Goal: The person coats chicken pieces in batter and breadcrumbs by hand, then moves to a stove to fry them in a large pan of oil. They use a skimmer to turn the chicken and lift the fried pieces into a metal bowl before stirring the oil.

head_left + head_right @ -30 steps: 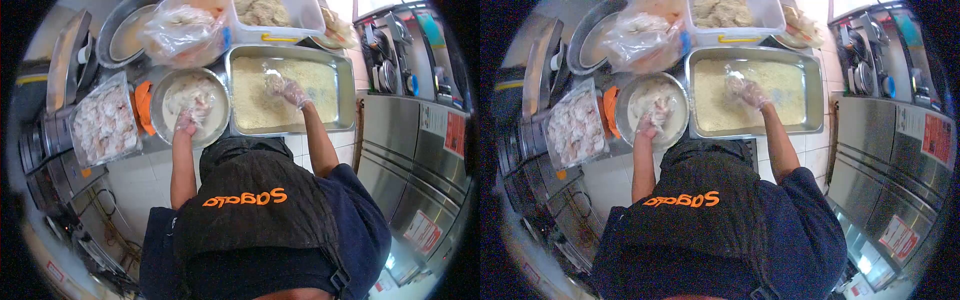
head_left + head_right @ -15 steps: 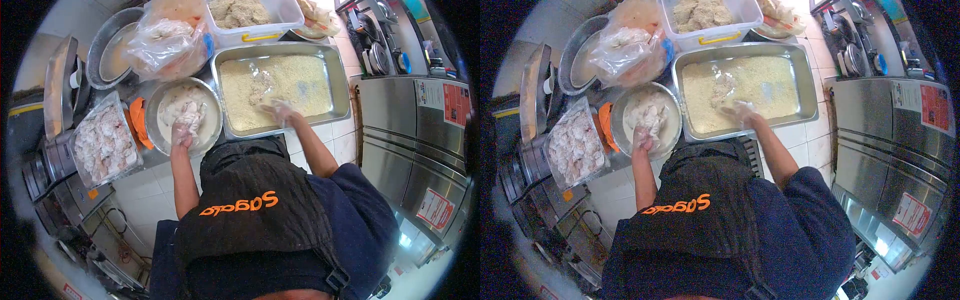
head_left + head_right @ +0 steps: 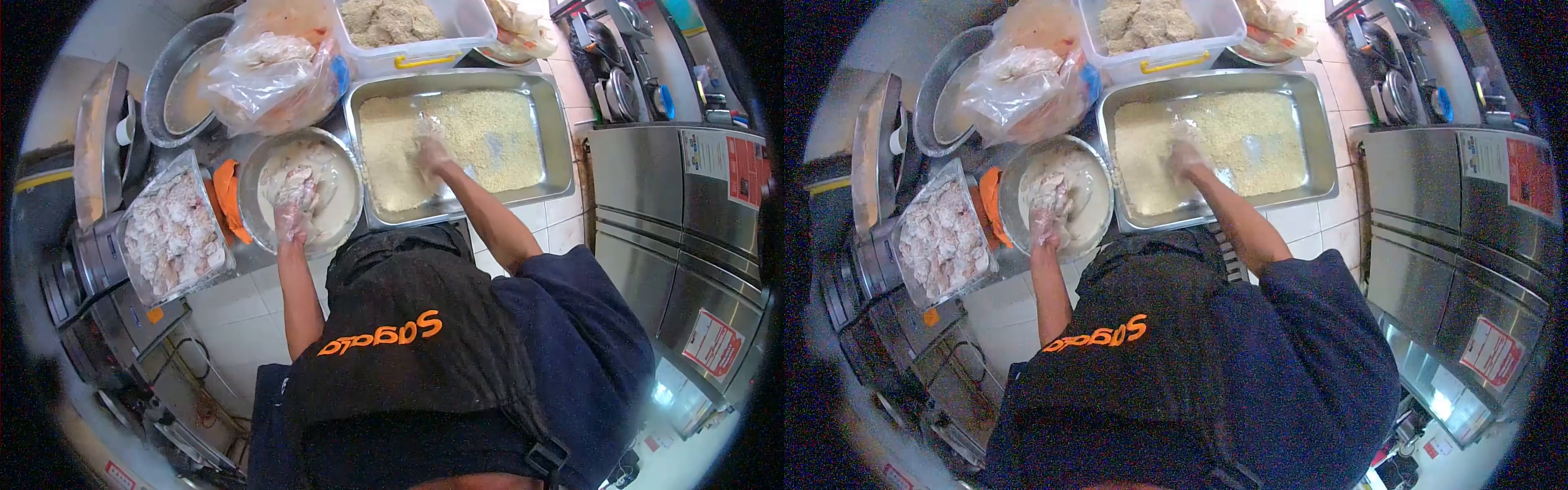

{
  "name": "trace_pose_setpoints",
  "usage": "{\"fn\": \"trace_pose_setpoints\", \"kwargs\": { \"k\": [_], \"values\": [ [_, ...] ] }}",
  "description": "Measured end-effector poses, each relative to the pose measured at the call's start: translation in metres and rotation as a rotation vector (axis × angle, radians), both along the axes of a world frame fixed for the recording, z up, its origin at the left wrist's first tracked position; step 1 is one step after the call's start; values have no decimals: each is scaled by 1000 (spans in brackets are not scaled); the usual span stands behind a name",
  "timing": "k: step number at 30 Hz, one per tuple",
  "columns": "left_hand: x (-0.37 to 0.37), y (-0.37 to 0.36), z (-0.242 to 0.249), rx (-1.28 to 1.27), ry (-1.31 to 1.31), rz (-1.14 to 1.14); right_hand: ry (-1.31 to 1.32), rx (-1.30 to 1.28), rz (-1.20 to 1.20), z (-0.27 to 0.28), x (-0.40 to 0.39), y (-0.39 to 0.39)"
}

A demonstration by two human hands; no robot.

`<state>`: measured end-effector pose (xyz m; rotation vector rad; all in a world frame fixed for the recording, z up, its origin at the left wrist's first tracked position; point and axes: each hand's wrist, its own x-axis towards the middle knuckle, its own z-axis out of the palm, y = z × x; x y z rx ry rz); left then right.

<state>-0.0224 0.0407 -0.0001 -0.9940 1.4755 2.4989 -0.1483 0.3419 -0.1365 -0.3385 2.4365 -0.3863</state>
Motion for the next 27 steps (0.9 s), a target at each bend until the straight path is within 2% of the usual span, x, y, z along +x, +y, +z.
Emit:
{"fn": "trace_pose_setpoints", "kwargs": {
  "k": [1, 2, 4, 5, 7, 8, 9, 10, 11, 12, 14, 15, 17, 21, 22, 23, 24, 25, 27],
  "values": [
    [-4, 3, 2, 3, 11, 1, 227, -127, -7, -26, -8, 6],
    [-2, 7, 7, 56, 3, 44, 223, -128, -11, -17, -3, 8],
    [-10, 7, 13, 108, 16, 95, 444, -185, -355, 25, -11, 7],
    [-10, 8, 14, 39, 7, 58, 445, -187, -344, 36, -19, 7],
    [-3, 4, 8, -34, -15, 11, 94, -104, -210, 43, -36, 12],
    [5, -2, -7, 39, 39, -29, 218, -15, -245, 28, -49, 16],
    [3, -8, -21, 114, 112, -65, 230, -15, -247, 10, -58, 21],
    [3, -11, -34, 118, 122, -54, 310, -20, -293, -11, -65, 26],
    [14, -16, -45, -16, 60, -91, 366, -28, -348, -25, -55, 28],
    [10, -20, -49, -154, 21, -132, 376, -34, -350, -1, -64, 25],
    [9, -14, -35, -100, 85, -114, 19, 19, -23, 74, -68, 18],
    [5, -12, -28, -42, 149, -78, 33, 20, -19, 75, -68, 24],
    [5, -15, -22, -74, 144, -14, 232, 52, -260, 71, -62, 35],
    [3, -10, -3, -45, 148, 57, 332, -24, -365, 63, -31, 19],
    [3, -11, -5, -41, 144, 56, 91, -116, -315, 68, -27, 20],
    [0, -16, -3, 73, 233, -21, -150, -208, -263, 72, -23, 20],
    [-2, -18, -2, 185, 324, -98, -34, -461, -384, 69, -14, 20],
    [-2, -16, -2, 183, 325, -91, -35, -461, -377, 73, -15, 25],
    [1, -4, 21, 272, 91, 170, 224, -210, -101, 108, -19, 30]
  ]
}}
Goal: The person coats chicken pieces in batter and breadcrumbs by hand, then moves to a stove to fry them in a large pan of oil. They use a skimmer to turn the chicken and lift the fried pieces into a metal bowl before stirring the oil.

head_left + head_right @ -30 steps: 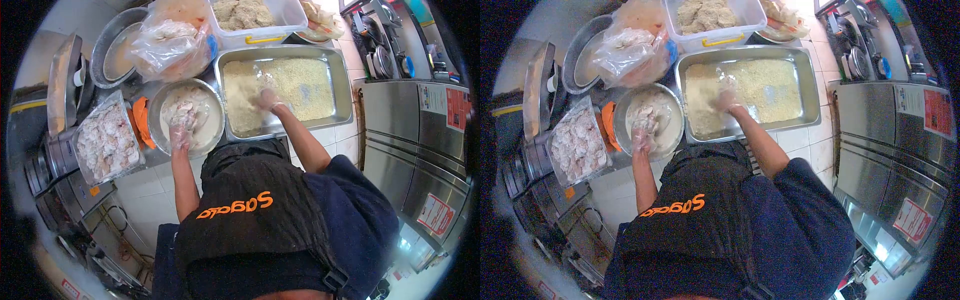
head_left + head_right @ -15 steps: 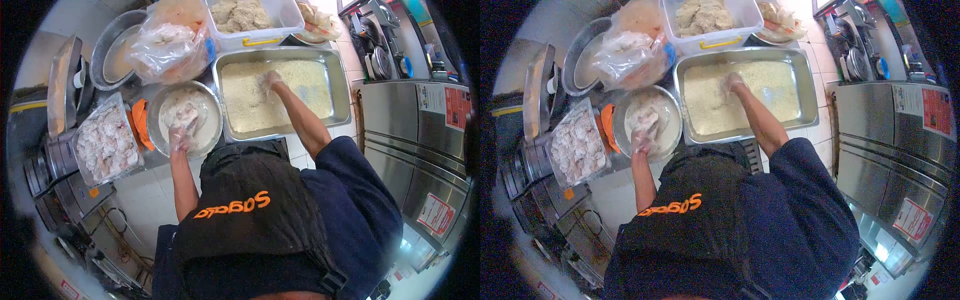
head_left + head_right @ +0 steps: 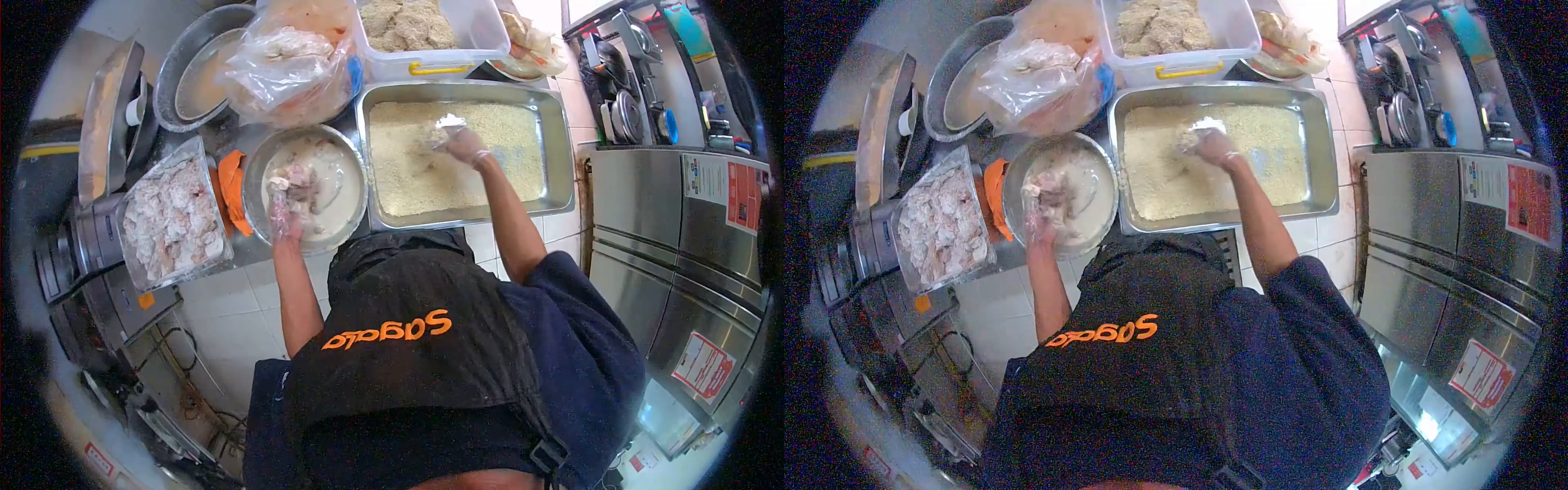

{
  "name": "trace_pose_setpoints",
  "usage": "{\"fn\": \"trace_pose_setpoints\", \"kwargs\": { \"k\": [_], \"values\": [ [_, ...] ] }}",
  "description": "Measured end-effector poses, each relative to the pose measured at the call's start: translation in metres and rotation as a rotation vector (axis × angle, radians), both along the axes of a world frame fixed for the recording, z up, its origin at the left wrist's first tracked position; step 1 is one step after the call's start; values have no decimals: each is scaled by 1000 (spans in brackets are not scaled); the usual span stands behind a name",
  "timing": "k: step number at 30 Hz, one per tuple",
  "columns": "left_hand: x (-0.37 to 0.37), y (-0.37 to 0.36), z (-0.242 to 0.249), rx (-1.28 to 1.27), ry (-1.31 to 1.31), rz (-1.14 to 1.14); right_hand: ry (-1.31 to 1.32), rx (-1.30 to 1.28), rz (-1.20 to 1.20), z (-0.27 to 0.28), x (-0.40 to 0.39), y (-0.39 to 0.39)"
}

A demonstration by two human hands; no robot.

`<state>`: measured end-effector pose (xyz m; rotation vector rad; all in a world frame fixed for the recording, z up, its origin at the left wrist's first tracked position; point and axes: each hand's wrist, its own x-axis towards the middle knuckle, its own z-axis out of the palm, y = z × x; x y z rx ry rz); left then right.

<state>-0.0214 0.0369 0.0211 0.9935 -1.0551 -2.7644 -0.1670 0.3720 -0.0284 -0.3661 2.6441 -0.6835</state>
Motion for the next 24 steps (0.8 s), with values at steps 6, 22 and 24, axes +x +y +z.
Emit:
{"fn": "trace_pose_setpoints", "kwargs": {
  "k": [6, 22, 24],
  "values": [
    [-7, -5, -29, 218, 116, 1, 154, 97, -76, 70, 9, -20],
    [8, -9, -31, 47, -13, -25, -516, -129, 274, -45, 48, -91],
    [9, -18, -54, 109, -78, -33, -800, -74, 369, -35, 61, -74]
  ]
}}
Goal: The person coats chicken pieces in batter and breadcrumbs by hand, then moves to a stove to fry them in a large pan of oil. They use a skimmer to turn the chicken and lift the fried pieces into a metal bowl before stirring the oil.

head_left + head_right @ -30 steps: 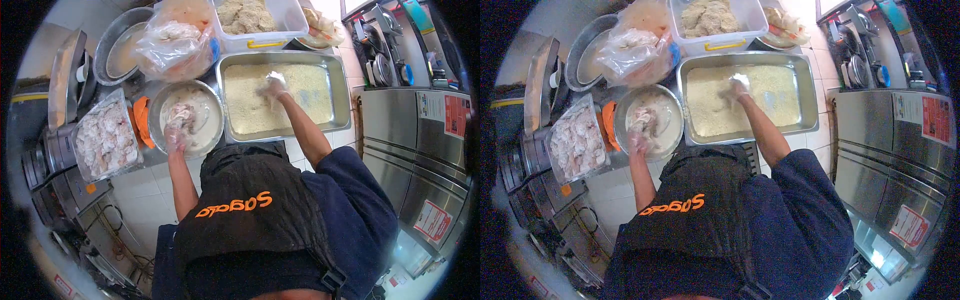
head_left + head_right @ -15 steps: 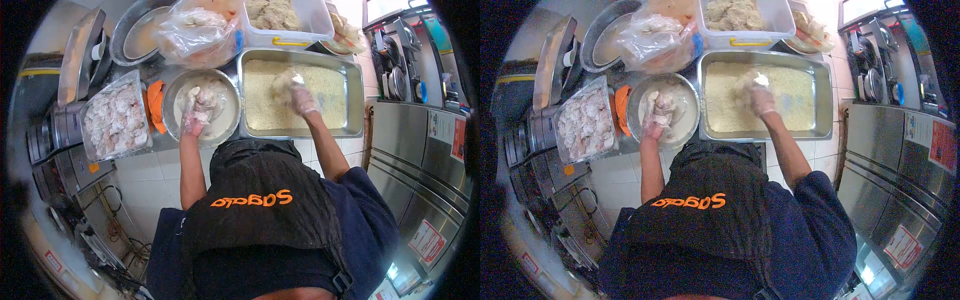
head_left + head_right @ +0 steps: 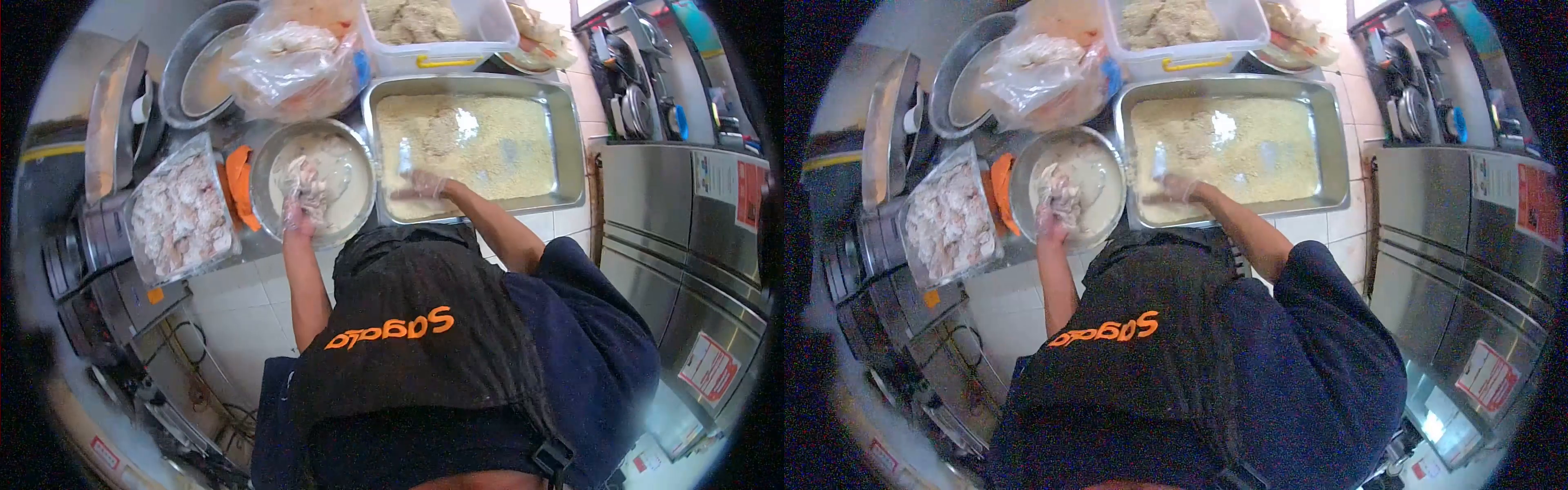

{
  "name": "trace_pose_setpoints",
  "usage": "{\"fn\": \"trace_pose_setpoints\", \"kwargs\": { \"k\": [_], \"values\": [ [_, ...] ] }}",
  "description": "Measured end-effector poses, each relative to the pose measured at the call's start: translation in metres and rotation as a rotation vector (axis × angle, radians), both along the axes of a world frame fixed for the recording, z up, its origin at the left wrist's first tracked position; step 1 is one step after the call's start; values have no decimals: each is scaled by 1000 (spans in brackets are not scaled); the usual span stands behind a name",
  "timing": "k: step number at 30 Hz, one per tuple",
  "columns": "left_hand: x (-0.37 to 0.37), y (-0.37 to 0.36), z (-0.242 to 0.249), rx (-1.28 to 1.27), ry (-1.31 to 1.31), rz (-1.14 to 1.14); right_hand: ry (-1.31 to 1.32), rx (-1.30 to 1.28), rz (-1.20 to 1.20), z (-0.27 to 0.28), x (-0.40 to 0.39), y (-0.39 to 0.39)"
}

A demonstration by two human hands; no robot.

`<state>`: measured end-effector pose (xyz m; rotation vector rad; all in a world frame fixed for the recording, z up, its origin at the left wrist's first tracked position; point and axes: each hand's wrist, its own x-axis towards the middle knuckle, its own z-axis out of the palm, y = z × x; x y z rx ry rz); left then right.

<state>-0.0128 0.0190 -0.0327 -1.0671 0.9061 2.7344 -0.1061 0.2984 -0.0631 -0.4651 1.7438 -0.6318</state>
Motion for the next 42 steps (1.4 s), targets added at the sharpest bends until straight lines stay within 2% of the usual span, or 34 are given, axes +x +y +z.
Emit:
{"fn": "trace_pose_setpoints", "kwargs": {
  "k": [2, 4, 6, 7, 8, 10, 11, 13, 14, 16, 18, 20, 22, 24, 25, 26, 28, 30, 32, 34, 35, 37, 38, 40, 42],
  "values": [
    [3, 2, 2, 12, 22, -20, 118, -31, -31, 25, 16, 12],
    [3, 6, 6, 43, 87, -47, 31, -33, -75, 11, 9, 26],
    [0, 5, 7, 9, 51, -63, -340, -203, -222, 19, -5, 40],
    [-1, 4, 7, 12, 54, -64, -151, -119, -463, 14, -7, 46],
    [-2, 4, 11, 58, 57, -34, -150, -116, -462, 18, -14, 50],
    [-2, 3, 12, 104, 58, 2, 327, 20, -435, 30, -36, 54],
    [-4, 2, 10, 89, 54, 20, 327, 20, -434, 23, -48, 53],
    [-5, 3, 12, 76, 47, 32, 743, 297, -365, -9, -71, 52],
    [-6, 6, 17, 53, 28, 31, 742, 302, -369, -25, -77, 57],
    [-10, 12, 25, 32, 16, 27, 529, 81, -384, -61, -94, 69],
    [-6, 13, 29, 31, -40, 19, 450, 51, -483, -69, -97, 72],
    [-12, 11, 28, -10, -22, 5, 1413, -54, -468, -68, -111, 71],
    [9, 9, 22, -56, -64, -28, 1288, 22, -402, -71, -102, 69],
    [0, 11, 14, 58, 34, 30, 1114, 182, -284, -65, -126, 80],
    [3, 9, 14, -13, -2, -71, 1028, 258, -223, -59, -140, 85],
    [1, 8, 12, -14, 32, -66, 958, 324, -158, -47, -163, 86],
    [6, 6, 3, 84, 119, 2, 1042, 332, -488, -32, -148, 85],
    [4, 9, 8, 13, 63, 45, 858, 260, -632, -86, -143, 88],
    [5, 3, -6, 15, 37, 18, 937, 60, -547, -48, -105, 67],
    [8, -1, -9, 3, 6, 22, 510, 27, -470, -26, -95, 65],
    [7, -1, -9, -14, -37, 25, 520, 27, -464, -2, -90, 60],
    [1, 6, 9, -87, 6, 37, 620, 201, -160, 61, -75, 47],
    [0, 9, 16, -163, 40, 39, 622, 203, -158, 74, -68, 48],
    [-3, 3, 13, -113, 37, 1, 577, -47, -300, 96, -61, 55],
    [-4, 0, 17, -69, 35, -31, 600, -104, -212, 124, -63, 57]
  ]
}}
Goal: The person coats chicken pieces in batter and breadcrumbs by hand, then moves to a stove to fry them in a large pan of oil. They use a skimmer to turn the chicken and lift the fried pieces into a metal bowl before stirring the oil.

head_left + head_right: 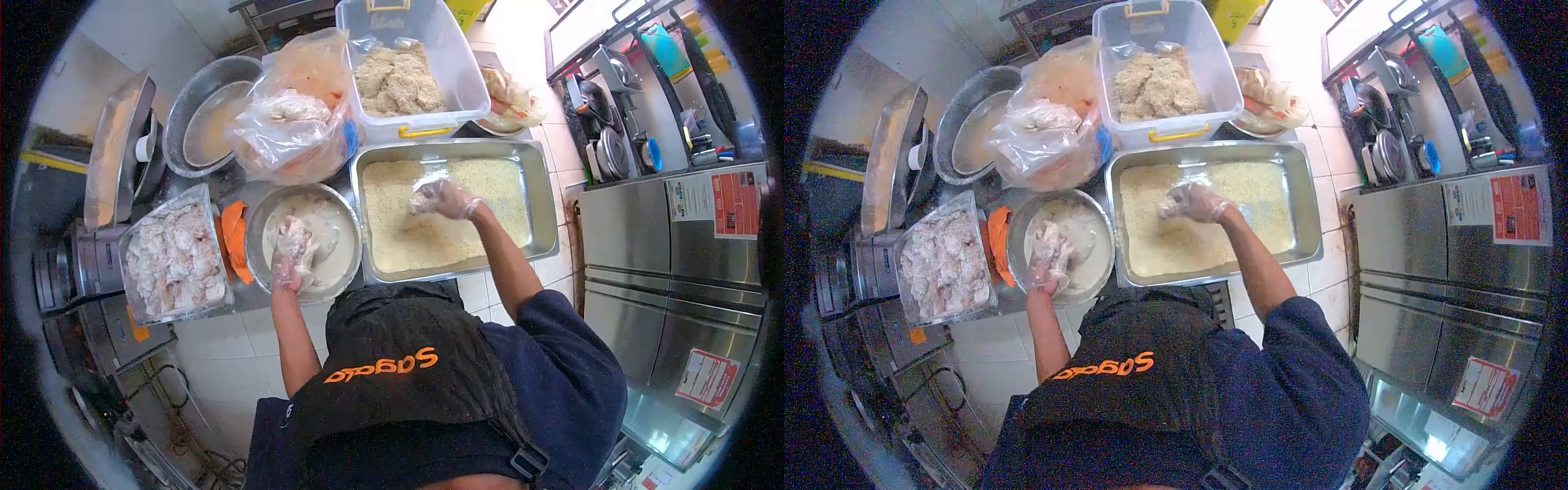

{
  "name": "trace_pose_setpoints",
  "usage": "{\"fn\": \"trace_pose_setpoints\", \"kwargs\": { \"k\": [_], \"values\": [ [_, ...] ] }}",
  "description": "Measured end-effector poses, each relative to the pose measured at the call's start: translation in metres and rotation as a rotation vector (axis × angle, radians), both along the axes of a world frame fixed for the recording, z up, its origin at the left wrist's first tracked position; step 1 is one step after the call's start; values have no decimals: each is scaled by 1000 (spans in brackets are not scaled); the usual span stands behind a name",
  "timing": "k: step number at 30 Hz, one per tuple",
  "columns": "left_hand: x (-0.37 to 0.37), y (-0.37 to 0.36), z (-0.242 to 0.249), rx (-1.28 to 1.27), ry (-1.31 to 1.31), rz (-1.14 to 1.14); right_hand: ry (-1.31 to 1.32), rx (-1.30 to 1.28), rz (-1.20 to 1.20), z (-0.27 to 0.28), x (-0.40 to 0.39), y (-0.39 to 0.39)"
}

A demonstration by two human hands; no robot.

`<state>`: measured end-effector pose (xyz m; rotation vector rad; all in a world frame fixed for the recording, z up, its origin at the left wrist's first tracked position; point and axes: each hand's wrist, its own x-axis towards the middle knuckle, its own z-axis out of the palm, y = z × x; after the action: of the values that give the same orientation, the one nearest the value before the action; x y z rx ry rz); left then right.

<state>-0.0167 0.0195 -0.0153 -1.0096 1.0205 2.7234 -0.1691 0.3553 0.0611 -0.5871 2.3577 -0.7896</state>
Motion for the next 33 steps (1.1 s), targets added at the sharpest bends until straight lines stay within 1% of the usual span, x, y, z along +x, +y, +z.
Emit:
{"fn": "trace_pose_setpoints", "kwargs": {
  "k": [1, 2, 4, 6, 8, 10, 12, 14, 16, 17, 18, 20, 21, 22, 23, 24, 25, 26, 27, 28, 30, 31, 32, 33],
  "values": [
    [1, 0, 5, -2, 69, -7, 29, -28, 93, 16, -1, 0],
    [2, 1, 12, -4, 137, -15, 33, -30, 91, 37, -6, -1],
    [1, -1, 22, 18, 130, -16, 18, -12, 162, 79, -24, -2],
    [1, -5, 30, 58, 112, -16, 70, -176, 151, 107, -46, 0],
    [7, -9, 30, 9, 133, -41, 92, -208, 154, 149, -70, 0],
    [15, -14, 26, -160, 197, -113, 364, -185, 83, 154, -104, 7],
    [20, -17, 20, -367, 265, -186, 375, -315, 77, 174, -127, 8],
    [16, -16, 19, -532, 285, -226, 756, -178, -58, 218, -109, -5],
    [11, -16, 25, -624, 174, -239, 736, -195, -100, 199, -108, 3],
    [8, -16, 34, -717, 67, -242, 793, -148, -95, 185, -100, 5],
    [5, -11, 49, -719, 64, -247, 849, -101, -88, 179, -89, 4],
    [5, 2, 75, -930, 90, -200, 552, 167, -188, 167, -56, -4],
    [4, 0, 77, -931, 87, -206, 467, 281, -82, 129, -53, 1],
    [2, -2, 78, -941, 152, -203, 380, 293, 89, 94, -42, 7],
    [0, -3, 80, -952, 217, -202, 95, 400, 116, 66, -22, 3],
    [-4, 1, 92, -953, 216, -210, -29, 224, 318, 16, 0, 16],
    [-9, 9, 109, -968, 165, -281, -422, 223, 258, -27, 18, 22],
    [-14, 17, 126, -982, 116, -355, -490, 337, 204, -45, 45, 26],
    [-19, 23, 137, -959, 129, -395, -674, 325, 302, -87, 54, 35],
    [-23, 30, 147, -894, 186, -419, -684, 314, 291, -97, 59, 33],
    [-36, 48, 156, -698, 333, -451, 32, 346, 624, -110, 63, 26],
    [-45, 57, 155, -603, 396, -481, 662, -152, 484, -208, 63, 58],
    [-56, 69, 153, -534, 445, -525, 660, -153, 475, -192, 60, 58],
    [-68, 83, 147, -481, 488, -575, 388, -107, 258, -154, 51, 54]
  ]
}}
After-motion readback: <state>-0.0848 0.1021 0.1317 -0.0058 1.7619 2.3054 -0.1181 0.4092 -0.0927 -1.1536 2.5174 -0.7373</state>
